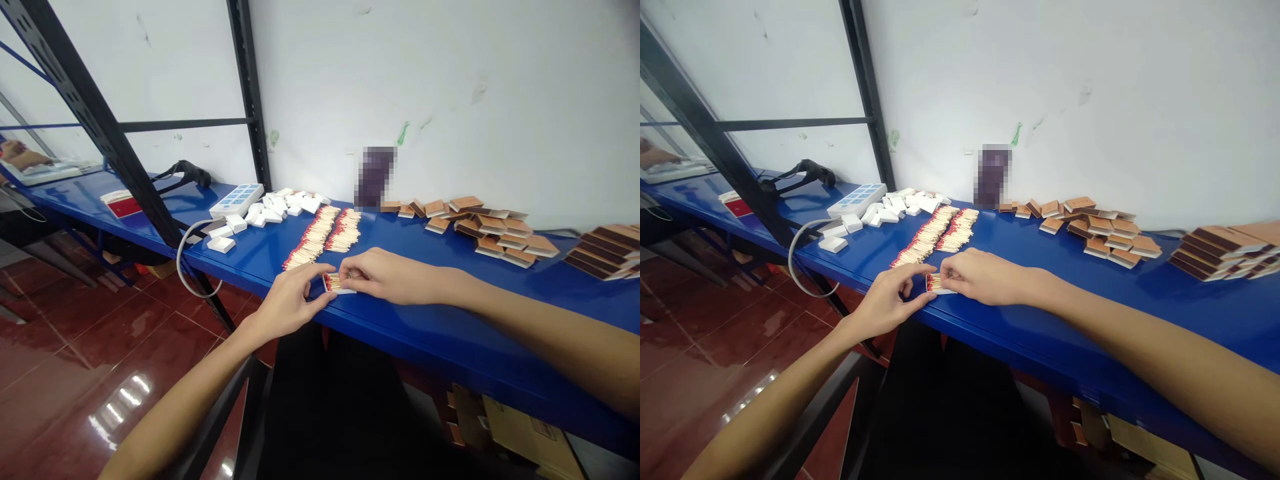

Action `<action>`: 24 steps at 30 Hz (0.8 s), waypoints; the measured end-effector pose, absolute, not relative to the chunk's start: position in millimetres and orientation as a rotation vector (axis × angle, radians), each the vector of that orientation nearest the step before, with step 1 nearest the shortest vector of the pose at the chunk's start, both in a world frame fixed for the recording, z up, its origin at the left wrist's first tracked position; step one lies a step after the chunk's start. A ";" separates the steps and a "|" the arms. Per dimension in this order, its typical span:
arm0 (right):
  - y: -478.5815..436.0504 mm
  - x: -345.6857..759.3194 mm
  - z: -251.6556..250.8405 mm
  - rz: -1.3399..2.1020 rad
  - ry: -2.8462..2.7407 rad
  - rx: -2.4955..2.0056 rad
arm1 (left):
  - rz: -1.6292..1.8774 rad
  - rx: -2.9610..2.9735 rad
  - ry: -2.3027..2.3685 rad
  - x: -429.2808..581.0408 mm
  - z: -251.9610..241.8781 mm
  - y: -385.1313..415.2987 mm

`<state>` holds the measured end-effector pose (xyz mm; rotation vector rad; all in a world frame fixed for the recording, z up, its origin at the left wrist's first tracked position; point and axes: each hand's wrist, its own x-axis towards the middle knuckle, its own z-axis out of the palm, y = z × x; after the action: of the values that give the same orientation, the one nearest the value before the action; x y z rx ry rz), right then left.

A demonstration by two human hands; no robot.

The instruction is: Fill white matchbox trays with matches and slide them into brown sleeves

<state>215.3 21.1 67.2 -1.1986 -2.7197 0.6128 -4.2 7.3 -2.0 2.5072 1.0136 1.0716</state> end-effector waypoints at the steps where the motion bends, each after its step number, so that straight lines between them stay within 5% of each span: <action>1: 21.8 215.6 67.2 0.635 -2.710 -1.190 | 1.070 2.515 1.008 -4.2 -1.5 7.2; 12: 37.0 224.8 58.6 1.045 -2.424 -1.118 | 0.968 2.511 0.978 -5.3 2.9 4.7; 14: 35.2 239.0 56.2 0.790 -2.427 -1.183 | 0.968 2.507 0.991 -5.6 2.7 5.1; 20: 28.8 345.7 27.3 -0.719 -2.245 -1.528 | 1.003 2.508 1.001 -6.6 -0.8 7.9; 24: 27.3 409.5 8.3 -0.805 -2.183 -1.766 | 1.018 2.503 1.035 -6.5 -0.7 7.3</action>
<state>409.5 27.3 8.3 -1.7658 -2.1833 -0.8047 -6.5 7.3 -0.7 2.5028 1.0349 1.0175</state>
